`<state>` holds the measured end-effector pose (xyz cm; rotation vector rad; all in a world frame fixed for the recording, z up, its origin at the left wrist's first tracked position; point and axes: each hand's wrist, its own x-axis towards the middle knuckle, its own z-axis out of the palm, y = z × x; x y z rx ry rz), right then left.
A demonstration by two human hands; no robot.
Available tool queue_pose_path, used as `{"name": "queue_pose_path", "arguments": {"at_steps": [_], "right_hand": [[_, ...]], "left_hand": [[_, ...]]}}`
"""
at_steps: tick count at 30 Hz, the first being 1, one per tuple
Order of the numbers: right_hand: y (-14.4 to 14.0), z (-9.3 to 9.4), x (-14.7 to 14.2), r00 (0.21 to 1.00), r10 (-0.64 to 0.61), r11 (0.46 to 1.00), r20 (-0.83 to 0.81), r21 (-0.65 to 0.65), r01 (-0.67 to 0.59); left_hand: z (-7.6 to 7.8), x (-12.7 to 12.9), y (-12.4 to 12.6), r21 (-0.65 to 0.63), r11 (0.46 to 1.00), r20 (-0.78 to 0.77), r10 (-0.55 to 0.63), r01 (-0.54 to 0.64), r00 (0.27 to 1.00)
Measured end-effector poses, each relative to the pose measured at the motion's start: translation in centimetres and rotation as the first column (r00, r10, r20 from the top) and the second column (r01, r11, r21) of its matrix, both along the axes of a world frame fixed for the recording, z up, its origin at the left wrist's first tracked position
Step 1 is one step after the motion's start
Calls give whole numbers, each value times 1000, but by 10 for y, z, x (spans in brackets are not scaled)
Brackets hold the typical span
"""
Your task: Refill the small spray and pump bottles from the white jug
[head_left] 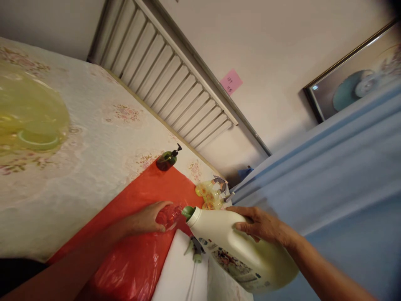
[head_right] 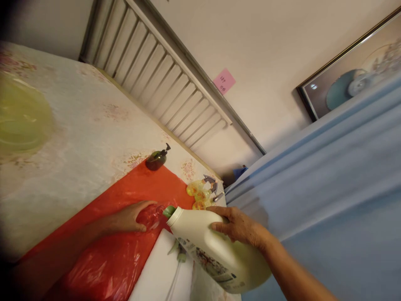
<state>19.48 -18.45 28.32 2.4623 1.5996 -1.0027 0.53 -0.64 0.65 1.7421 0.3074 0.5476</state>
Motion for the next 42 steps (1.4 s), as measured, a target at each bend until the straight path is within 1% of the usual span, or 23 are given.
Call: {"name": "queue_pose_path", "arguments": {"at_steps": [3,10,17,26,29,35,39,42], "right_hand": [[0,0,-1,1000,-3,1000,5,0,3],[1,1,-2,1000,-16,1000,21,-7,17],[0,0,-1,1000,-23,1000,10,-1,23],[-1,0,0,1000,-24,1000,11,-5,24],[-3,-3,1,1000,-30,1000,-7,5,30],[-13,-14,6,998,-50,998,-36,42,51],[-21,-24,14,993,-34,995,-113,87,44],[-26,-28,22,984,-47,991,-172,117,68]], "left_hand": [[1,0,0,0,1000,2,0,0,1000],[-5,2,2,13,1000,-21,-16,16,1000],[-2,1,1,12,1000,-30,-1,2,1000],[-2,2,0,13,1000,-11,10,-10,1000],[-4,2,1,13,1000,1,5,-5,1000],[-14,5,4,19,1000,-2,0,0,1000],[-15,5,4,10,1000,-21,2,-1,1000],[-16,5,4,-8,1000,-32,-29,28,999]]}}
